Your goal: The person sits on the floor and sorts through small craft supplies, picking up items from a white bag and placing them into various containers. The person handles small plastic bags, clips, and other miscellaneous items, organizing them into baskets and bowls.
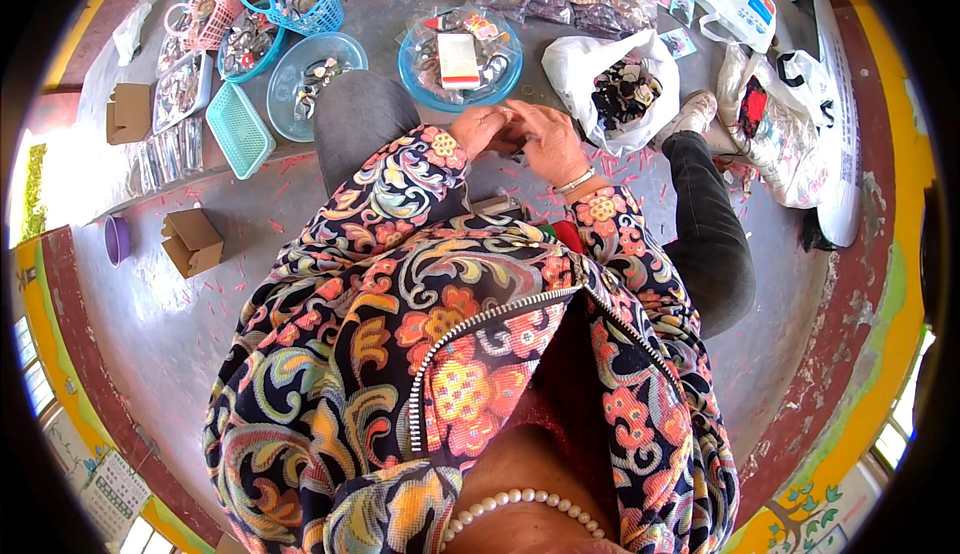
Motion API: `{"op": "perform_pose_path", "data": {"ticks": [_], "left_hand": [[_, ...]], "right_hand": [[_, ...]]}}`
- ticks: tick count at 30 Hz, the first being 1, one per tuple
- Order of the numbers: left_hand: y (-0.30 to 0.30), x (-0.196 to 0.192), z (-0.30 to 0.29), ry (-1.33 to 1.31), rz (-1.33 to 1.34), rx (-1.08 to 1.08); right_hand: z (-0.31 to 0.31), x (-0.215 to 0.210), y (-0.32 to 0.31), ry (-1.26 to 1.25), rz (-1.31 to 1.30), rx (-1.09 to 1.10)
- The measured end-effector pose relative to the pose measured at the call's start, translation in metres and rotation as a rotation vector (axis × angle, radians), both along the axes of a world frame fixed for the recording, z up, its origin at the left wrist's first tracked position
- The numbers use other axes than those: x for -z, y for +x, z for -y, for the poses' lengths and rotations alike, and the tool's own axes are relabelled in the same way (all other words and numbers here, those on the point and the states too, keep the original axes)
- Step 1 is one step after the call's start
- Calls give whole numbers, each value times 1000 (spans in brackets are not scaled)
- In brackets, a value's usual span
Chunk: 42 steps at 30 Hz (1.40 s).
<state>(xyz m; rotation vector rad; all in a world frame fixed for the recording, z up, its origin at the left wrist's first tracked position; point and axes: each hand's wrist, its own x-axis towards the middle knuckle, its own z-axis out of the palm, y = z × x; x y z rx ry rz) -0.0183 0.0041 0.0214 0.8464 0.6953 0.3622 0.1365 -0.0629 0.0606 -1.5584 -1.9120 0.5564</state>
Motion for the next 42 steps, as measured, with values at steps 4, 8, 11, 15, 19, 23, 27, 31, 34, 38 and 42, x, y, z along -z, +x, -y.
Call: {"op": "perform_pose_path", "data": {"ticks": [4, 8, 11, 15, 19, 23, 27, 31, 34, 38, 42], "left_hand": [[5, -3, -4, -45, 47, -45], [3, -11, -3, -131, 75, -199], [2, 2, -6, -188, 133, -225], [2, 8, -7, -231, 169, -192], [1, 11, -7, -207, 175, -109], [1, 10, -7, -237, 137, -138], [1, -3, -7, -261, 101, -133], [3, -8, -5, -196, 36, -74], [2, -9, -2, -168, 38, -42], [5, 2, -5, -156, 44, -72], [6, -8, -5, -190, -16, -67]], "right_hand": [[-4, 5, 13, -52, -389, 193], [-7, 40, 22, -204, -663, 331], [-3, 45, 21, -354, -569, 340], [-2, 44, 14, -310, -496, 305], [-2, 46, 15, -367, -523, 336], [-2, 40, 16, -431, -652, 381], [-2, 35, 18, -439, -762, 432], [-3, 31, 18, -495, -850, 461], [-4, 31, 19, -523, -895, 466], [-4, 29, 16, -528, -973, 496], [-1, 33, 17, -526, -1126, 510]]}}
